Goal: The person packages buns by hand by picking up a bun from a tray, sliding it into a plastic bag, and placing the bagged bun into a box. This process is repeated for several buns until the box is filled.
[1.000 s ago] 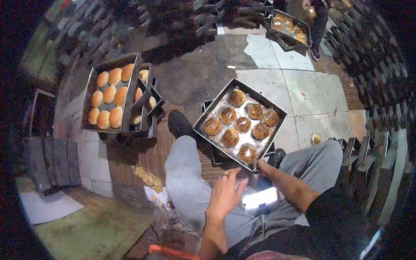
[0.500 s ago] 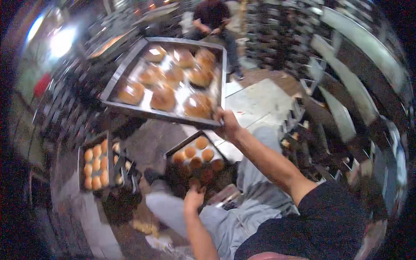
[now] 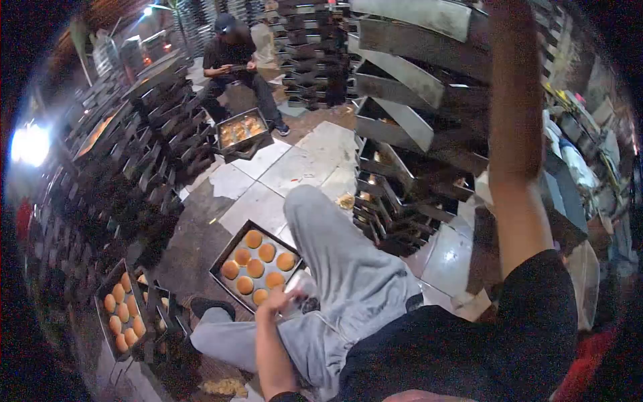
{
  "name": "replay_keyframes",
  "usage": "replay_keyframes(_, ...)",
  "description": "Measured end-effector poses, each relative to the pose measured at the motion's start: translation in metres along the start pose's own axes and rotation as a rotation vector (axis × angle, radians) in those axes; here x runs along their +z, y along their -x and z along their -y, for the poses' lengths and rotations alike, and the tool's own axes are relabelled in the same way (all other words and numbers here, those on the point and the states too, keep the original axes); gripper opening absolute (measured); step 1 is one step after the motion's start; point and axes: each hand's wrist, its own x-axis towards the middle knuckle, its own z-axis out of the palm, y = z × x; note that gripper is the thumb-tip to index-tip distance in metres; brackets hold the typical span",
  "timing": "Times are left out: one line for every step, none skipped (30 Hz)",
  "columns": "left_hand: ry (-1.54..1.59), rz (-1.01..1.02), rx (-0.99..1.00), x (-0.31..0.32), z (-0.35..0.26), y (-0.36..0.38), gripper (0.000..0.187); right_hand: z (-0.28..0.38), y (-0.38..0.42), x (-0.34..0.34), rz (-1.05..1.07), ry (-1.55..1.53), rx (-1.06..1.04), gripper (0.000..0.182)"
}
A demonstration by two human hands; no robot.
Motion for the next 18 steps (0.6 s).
replay_keyframes(-0.041, -0.033, 0.028, -0.001, -0.025, 0.024, 0.067, 0.026, 0.014, -0.027, -0.074, -0.041, 0.041, 0.065)
replay_keyframes(-0.079, -0.068, 0.056, -0.003, -0.051, 0.046, 0.068, 0.053, 0.022, -0.057, -0.128, -0.016, 0.132, 0.072)
replay_keyframes(-0.083, -0.059, 0.061, -0.003, -0.074, 0.062, 0.068, 0.068, 0.039, -0.077, -0.135, -0.006, 0.131, 0.072)
replay_keyframes(-0.148, -0.119, 0.038, 0.0, -0.095, 0.075, 0.068, 0.075, 0.061, -0.095, -0.169, 0.085, 0.065, 0.076)
replay_keyframes(-0.21, -0.181, 0.013, 0.003, -0.109, 0.08, 0.068, 0.082, 0.076, -0.11, -0.202, 0.174, 0.0, 0.081)
replay_keyframes(-0.247, -0.13, -0.034, 0.006, -0.112, 0.073, 0.07, 0.088, 0.079, -0.118, -0.206, 0.176, -0.002, 0.081)
replay_keyframes(-0.255, -0.129, -0.031, 0.011, -0.099, 0.058, 0.07, 0.088, 0.106, -0.092, -0.256, 0.277, 0.018, 0.078)
replay_keyframes(-0.273, -0.117, 0.048, 0.017, -0.074, 0.038, 0.072, 0.08, 0.131, -0.046, -0.305, 0.38, 0.035, 0.075)
replay_keyframes(-0.295, -0.105, 0.123, 0.019, -0.065, 0.027, 0.074, 0.081, 0.112, -0.066, -0.359, 0.479, 0.052, 0.072)
replay_keyframes(-0.243, -0.037, 0.096, 0.019, -0.076, 0.031, 0.076, 0.08, 0.105, -0.077, -0.415, 0.573, 0.075, 0.069)
replay_keyframes(-0.251, -0.042, 0.092, 0.02, -0.086, 0.038, 0.076, 0.08, 0.096, -0.091, -0.465, 0.662, 0.099, 0.066)
replay_keyframes(-0.534, -0.138, 0.083, 0.023, -0.098, 0.049, 0.077, 0.082, 0.097, -0.104, -0.512, 0.748, 0.128, 0.064)
replay_keyframes(-0.814, -0.236, 0.07, 0.026, -0.107, 0.055, 0.077, 0.092, 0.09, -0.14, -0.554, 0.831, 0.156, 0.062)
replay_keyframes(-0.814, -0.253, 0.061, 0.028, -0.106, 0.055, 0.077, 0.101, 0.085, -0.175, -0.592, 0.912, 0.177, 0.06)
replay_keyframes(-0.941, -0.513, 0.19, 0.033, -0.096, 0.058, 0.066, 0.106, 0.082, -0.202, -0.63, 0.993, 0.201, 0.058)
replay_keyframes(-1.061, -0.776, 0.319, 0.036, -0.085, 0.062, 0.056, 0.128, 0.058, -0.288, -0.665, 1.073, 0.224, 0.057)
replay_keyframes(-1.061, -0.791, 0.304, 0.038, -0.079, 0.063, 0.056, 0.12, 0.049, -0.295, -0.697, 1.154, 0.249, 0.056)
replay_keyframes(-0.935, -0.783, 0.213, 0.041, -0.071, 0.064, 0.041, 0.107, 0.044, -0.277, -0.581, 1.508, -0.169, 0.058)
